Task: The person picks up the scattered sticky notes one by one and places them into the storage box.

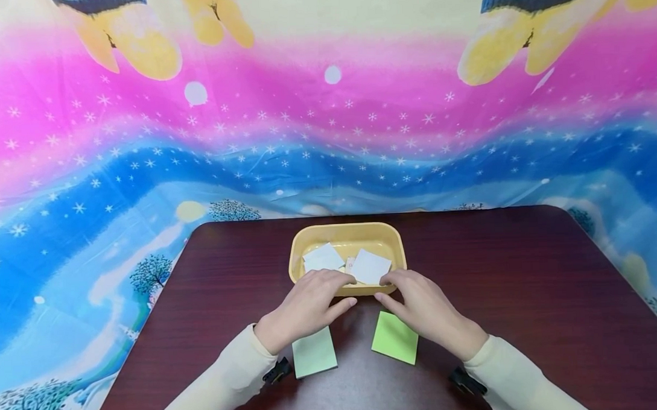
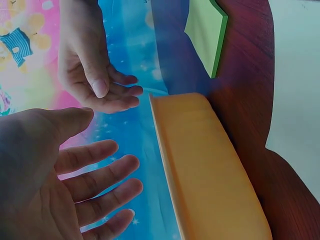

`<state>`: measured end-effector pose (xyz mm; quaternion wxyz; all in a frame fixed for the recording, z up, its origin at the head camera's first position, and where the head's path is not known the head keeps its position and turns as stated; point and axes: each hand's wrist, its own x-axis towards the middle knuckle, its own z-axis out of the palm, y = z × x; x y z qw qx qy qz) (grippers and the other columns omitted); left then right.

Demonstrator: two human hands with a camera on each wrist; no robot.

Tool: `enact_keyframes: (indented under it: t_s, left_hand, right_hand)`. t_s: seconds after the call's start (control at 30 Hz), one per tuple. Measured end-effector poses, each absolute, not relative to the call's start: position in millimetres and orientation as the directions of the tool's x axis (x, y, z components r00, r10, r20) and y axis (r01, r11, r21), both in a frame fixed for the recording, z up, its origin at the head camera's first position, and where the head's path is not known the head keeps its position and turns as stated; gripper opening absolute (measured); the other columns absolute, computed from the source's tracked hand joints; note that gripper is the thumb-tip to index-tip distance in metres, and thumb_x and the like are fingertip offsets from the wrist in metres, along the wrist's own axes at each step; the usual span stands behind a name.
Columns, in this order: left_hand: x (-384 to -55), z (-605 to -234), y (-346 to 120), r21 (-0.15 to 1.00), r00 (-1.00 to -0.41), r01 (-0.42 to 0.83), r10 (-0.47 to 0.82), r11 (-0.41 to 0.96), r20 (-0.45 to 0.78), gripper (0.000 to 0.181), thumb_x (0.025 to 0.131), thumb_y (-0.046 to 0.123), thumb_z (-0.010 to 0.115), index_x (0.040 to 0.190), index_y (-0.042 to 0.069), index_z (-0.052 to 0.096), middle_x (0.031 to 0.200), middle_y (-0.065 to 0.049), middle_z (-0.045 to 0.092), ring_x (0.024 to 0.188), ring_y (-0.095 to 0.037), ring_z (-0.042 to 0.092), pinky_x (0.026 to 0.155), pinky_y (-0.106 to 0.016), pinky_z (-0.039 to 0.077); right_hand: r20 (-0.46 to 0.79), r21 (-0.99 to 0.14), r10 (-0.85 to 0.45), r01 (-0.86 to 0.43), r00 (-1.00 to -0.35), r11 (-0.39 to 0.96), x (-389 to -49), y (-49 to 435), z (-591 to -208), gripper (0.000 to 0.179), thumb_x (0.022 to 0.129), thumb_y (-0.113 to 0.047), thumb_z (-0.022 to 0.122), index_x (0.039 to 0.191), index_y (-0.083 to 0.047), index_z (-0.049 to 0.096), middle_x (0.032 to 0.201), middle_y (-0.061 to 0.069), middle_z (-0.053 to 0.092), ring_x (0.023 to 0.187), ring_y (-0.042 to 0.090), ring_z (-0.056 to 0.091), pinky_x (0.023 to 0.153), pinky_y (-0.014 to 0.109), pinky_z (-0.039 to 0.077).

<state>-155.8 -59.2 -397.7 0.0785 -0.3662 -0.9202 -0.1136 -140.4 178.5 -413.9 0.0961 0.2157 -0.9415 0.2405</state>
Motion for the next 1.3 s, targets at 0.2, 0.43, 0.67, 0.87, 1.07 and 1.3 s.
enact_keyframes:
  t_s: [0.2,0.43,0.67,0.87,1.07,1.3]
  left_hand:
    - [-153,-400,-55,0.154,-0.710,0.703,0.668,0.695,0.223,0.032,0.100,0.039,0.062,0.122,0.018,0.068,0.117,0.006,0.073,0.109,-0.012,0.068,0.090,-0.033,0.052]
    - [-149,-406,-51,0.156,-0.694,0.719,0.687,0.677,0.213,0.033,0.100,0.040,0.061,0.124,0.018,0.068,0.119,0.006,0.073,0.110,-0.012,0.069,0.090,-0.032,0.053]
    - [-145,-411,-48,0.116,-0.677,0.733,0.702,0.670,0.219,0.034,0.100,0.042,0.061,0.123,0.019,0.068,0.116,0.007,0.073,0.109,-0.011,0.068,0.088,-0.031,0.052]
    - [-143,-415,-46,0.101,-0.666,0.743,0.713,0.662,0.219,0.032,0.099,0.043,0.061,0.121,0.020,0.068,0.113,0.008,0.073,0.109,-0.010,0.067,0.088,-0.030,0.051]
    - [-141,-422,-44,0.089,-0.645,0.760,0.729,0.644,0.230,0.031,0.099,0.042,0.063,0.120,0.020,0.069,0.114,0.009,0.073,0.108,-0.010,0.068,0.093,-0.030,0.052]
    - [-139,-427,-42,0.075,-0.647,0.758,0.731,0.648,0.218,0.032,0.099,0.043,0.063,0.122,0.022,0.068,0.113,0.010,0.073,0.107,-0.009,0.067,0.092,-0.029,0.050]
  right_hand:
    - [0.267,-0.404,-0.355,-0.439,-0.896,0.803,-137,181,-417,0.014,0.090,-0.023,0.076,0.101,-0.016,0.073,0.101,-0.005,0.072,0.093,0.017,0.069,0.081,0.039,0.055]
    - [0.256,-0.400,-0.349,-0.428,-0.901,0.811,-132,187,-421,0.019,0.090,-0.024,0.077,0.105,-0.013,0.074,0.101,-0.003,0.074,0.096,0.018,0.069,0.082,0.042,0.055]
    - [0.255,-0.386,-0.349,-0.426,-0.902,0.818,-129,190,-427,0.019,0.088,-0.023,0.078,0.104,-0.012,0.074,0.101,-0.002,0.074,0.097,0.019,0.070,0.085,0.044,0.056]
    - [0.211,-0.389,-0.342,-0.400,-0.916,0.830,-128,192,-433,0.020,0.089,-0.025,0.077,0.105,-0.012,0.074,0.101,-0.002,0.074,0.098,0.018,0.070,0.085,0.044,0.056]
    - [0.160,-0.394,-0.337,-0.373,-0.928,0.840,-130,193,-437,0.019,0.090,-0.025,0.076,0.104,-0.013,0.074,0.099,-0.005,0.073,0.095,0.014,0.069,0.082,0.042,0.056]
    - [0.131,-0.393,-0.343,-0.366,-0.930,0.843,-131,195,-442,0.022,0.089,-0.024,0.077,0.106,-0.010,0.074,0.100,-0.002,0.074,0.094,0.016,0.069,0.081,0.041,0.056]
